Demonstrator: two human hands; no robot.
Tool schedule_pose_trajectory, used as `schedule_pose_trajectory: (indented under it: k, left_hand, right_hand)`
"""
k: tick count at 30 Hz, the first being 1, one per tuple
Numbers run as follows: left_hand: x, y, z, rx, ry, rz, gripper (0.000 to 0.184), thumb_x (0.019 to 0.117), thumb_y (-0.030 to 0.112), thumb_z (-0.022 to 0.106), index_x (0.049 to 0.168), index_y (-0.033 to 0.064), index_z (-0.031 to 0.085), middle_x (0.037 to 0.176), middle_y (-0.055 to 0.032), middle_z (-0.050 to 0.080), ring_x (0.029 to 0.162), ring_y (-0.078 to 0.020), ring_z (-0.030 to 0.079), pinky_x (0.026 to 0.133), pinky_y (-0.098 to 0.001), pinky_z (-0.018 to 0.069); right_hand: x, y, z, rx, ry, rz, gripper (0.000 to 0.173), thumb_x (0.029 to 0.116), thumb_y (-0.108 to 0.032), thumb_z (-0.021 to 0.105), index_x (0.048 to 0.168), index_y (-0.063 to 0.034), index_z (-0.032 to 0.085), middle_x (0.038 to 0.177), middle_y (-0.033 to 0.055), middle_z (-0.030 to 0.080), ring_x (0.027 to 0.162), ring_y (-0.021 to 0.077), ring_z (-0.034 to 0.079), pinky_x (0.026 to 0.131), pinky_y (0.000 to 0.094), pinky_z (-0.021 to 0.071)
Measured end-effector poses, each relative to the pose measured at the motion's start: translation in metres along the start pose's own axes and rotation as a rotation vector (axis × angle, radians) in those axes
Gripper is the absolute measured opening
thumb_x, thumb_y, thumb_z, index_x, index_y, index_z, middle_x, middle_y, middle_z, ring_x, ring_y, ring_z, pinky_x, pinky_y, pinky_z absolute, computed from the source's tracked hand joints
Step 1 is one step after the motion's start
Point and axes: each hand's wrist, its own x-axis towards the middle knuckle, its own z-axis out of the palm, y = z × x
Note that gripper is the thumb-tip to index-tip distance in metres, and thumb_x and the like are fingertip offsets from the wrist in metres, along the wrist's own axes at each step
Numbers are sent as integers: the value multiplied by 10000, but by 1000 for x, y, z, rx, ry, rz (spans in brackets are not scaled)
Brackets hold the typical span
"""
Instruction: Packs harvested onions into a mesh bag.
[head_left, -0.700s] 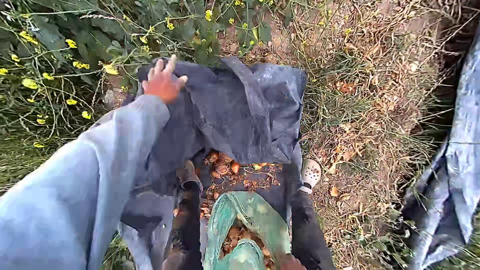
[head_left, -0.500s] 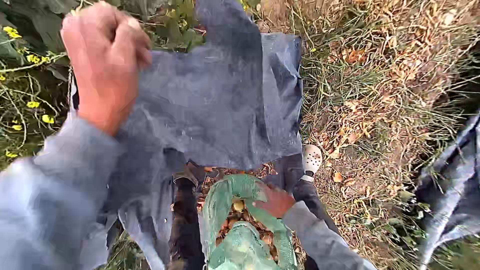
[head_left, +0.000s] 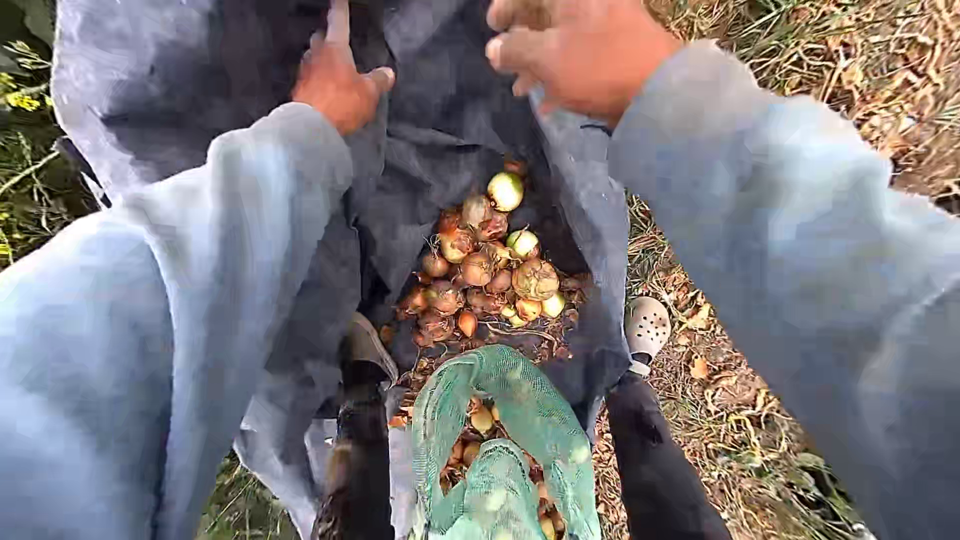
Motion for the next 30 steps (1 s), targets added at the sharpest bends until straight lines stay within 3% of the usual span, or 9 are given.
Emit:
schedule_pose_trajectory:
  k: [5, 9, 12, 14, 17, 21, 23, 27, 30]
  left_hand:
    - [-106, 33, 60, -101, -109, 145, 354, 1059, 235, 515, 1329, 28, 611, 1220, -194, 685, 1125, -315, 681, 993, -542, 542]
    - [-256, 0, 183, -353, -734, -147, 324, 1063, 229, 561, 1301, 22, 631, 1204, -206, 690, 1100, -337, 687, 971, -559, 545]
    - [-351, -25, 249, -314, -1057, -284, 435, 1056, 302, 579, 1411, 51, 579, 1354, -198, 633, 1244, -326, 629, 1079, -544, 492]
    - [-402, -35, 262, -301, -1068, -353, 493, 1040, 323, 584, 1469, 85, 533, 1460, -169, 567, 1334, -302, 573, 1136, -508, 456]
    - [-453, -43, 255, -436, -1000, -411, 597, 1007, 369, 621, 1521, 105, 472, 1518, -125, 531, 1404, -248, 516, 1190, -454, 413]
    - [-478, -51, 218, -503, -1380, -312, 611, 989, 340, 685, 1494, 45, 507, 1499, -206, 535, 1415, -321, 498, 1211, -514, 361]
    - [-472, -77, 205, -353, -1558, -272, 474, 1021, 334, 646, 1349, -7, 630, 1345, -246, 637, 1286, -376, 596, 1132, -574, 418]
    - [-423, -129, 159, 37, -1346, -448, 523, 1085, 324, 508, 1507, 16, 475, 1508, -261, 504, 1420, -407, 474, 1194, -571, 353]
    - [-346, -43, 102, 307, -1209, -739, 525, 1094, 226, 509, 1534, -41, 407, 1627, -225, 363, 1547, -325, 288, 1265, -451, 183]
  right_hand:
    - [-62, 123, 140, -123, -183, 391, 655, 893, -382, 772, 1435, -77, 566, 1371, 339, 561, 1173, 538, 605, 942, 759, 474]
    - [-96, 195, 221, -139, -135, 631, 901, 805, -441, 839, 1546, -138, 427, 1492, 368, 435, 1169, 595, 582, 902, 764, 483]
    - [-97, 207, 242, -72, 19, 672, 916, 765, -450, 870, 1484, -55, 461, 1428, 341, 515, 1206, 561, 583, 928, 758, 481]
    - [-110, 192, 248, 90, 150, 701, 861, 775, -472, 838, 1455, -67, 500, 1339, 295, 598, 1201, 495, 601, 945, 720, 480]
    - [-164, 148, 272, 778, 254, 675, 632, 871, -381, 754, 1415, -134, 547, 1179, 130, 702, 1031, 252, 705, 861, 499, 609]
    - [-278, 116, 342, 1500, -296, 925, 382, 989, -321, 562, 1272, -68, 606, 1103, 130, 693, 993, 240, 678, 879, 457, 579]
    - [-325, 119, 366, 1441, -498, 1108, 409, 1030, -366, 482, 1211, -25, 617, 1063, 157, 689, 956, 266, 679, 848, 477, 580]
    - [-375, 118, 377, 1175, -731, 1143, 404, 1022, -368, 570, 1240, -36, 648, 1138, 158, 695, 1045, 265, 676, 927, 489, 558]
    - [-385, 128, 393, 692, -1024, 924, 575, 971, -401, 679, 1405, -36, 580, 1352, 218, 630, 1277, 329, 597, 1102, 537, 455]
